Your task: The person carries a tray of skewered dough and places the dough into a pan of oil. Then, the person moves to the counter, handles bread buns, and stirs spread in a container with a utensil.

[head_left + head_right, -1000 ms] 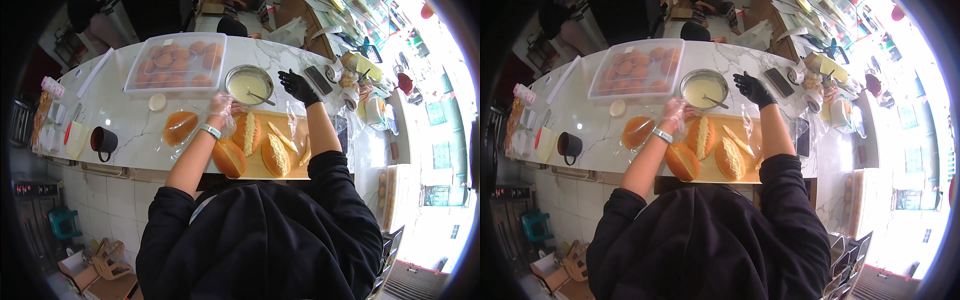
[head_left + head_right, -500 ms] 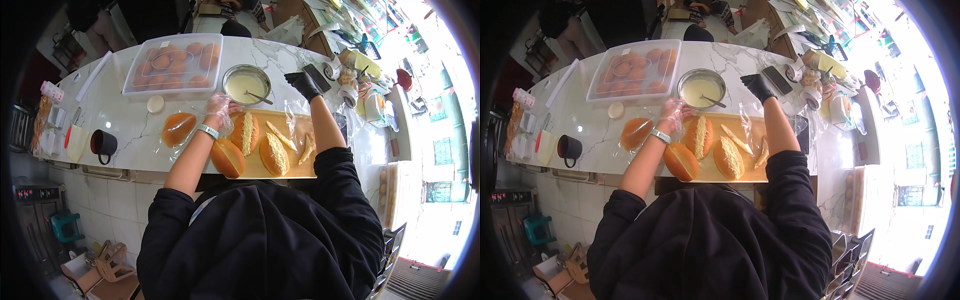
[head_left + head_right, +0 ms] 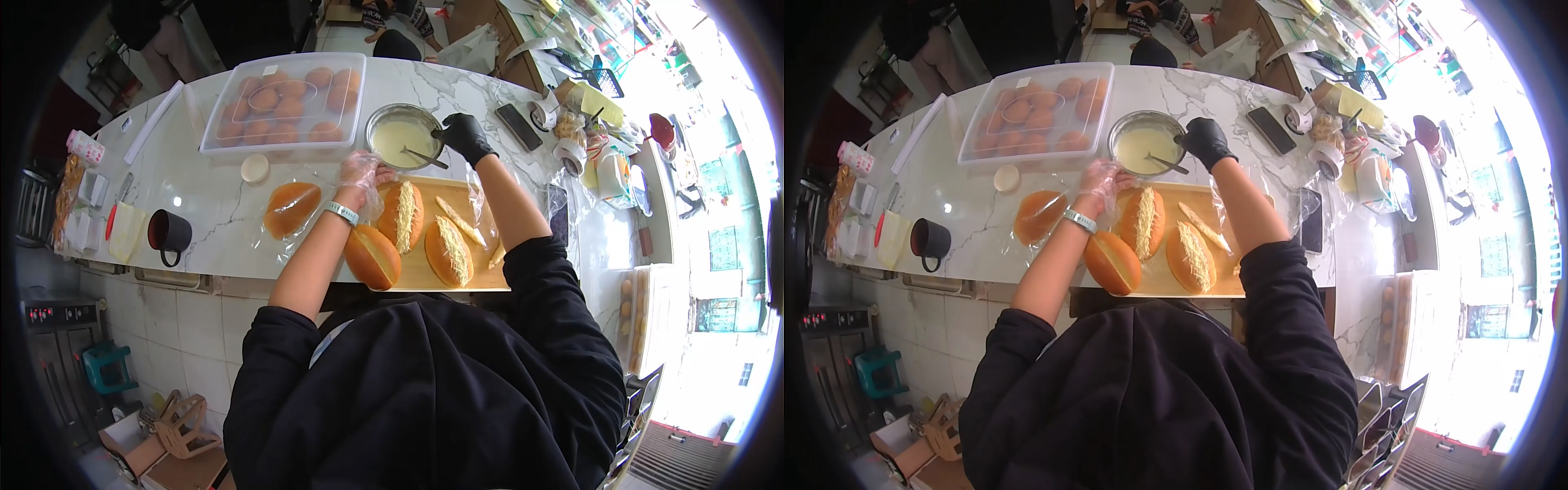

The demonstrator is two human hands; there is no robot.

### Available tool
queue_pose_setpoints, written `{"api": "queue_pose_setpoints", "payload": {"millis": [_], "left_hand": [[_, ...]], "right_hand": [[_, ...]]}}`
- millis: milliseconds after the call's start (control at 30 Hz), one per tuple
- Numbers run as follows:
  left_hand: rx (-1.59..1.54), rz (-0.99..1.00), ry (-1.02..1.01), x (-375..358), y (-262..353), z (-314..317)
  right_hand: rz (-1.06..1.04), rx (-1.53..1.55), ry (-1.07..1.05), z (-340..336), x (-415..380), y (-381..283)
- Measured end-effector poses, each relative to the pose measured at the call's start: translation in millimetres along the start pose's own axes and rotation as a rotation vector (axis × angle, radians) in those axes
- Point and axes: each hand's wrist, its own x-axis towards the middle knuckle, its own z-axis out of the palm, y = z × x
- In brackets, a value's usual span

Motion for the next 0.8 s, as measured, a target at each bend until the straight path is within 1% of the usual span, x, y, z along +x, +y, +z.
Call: {"api": "queue_pose_setpoints", "payload": {"millis": [67, 100, 200, 300, 400, 500, 600, 700, 800], "left_hand": [[0.042, 0.001, 0.039, -1, 2, 5], [0.039, 0.003, 0.034, 0, 2, 4], [0.024, 0.009, 0.023, 1, 0, 2], [0.009, 0.018, 0.012, 2, -2, 2], [0.005, 0.024, 0.002, 4, -1, 1], [-0.006, 0.025, 0.021, 3, 0, 2], [-0.01, 0.031, 0.026, 1, 1, 4], [0.006, 0.026, 0.016, 1, 3, 4], [-0.003, 0.019, 0.013, 5, -1, 1]], "right_hand": [[0.045, -0.145, -0.117, -2, -2, -14], [0.029, -0.163, -0.08, -6, -9, -24], [-0.014, -0.195, 0.036, 13, -3, -17], [-0.095, -0.234, 0.053, 19, -4, -17], [-0.097, -0.268, -0.003, 18, -6, -18], [-0.159, -0.275, -0.051, 16, -4, -15], [-0.134, -0.275, -0.042, 17, -4, -15], [-0.129, -0.24, -0.013, 16, 0, -8], [-0.288, 0.049, -0.017, 9, 12, 21]]}}
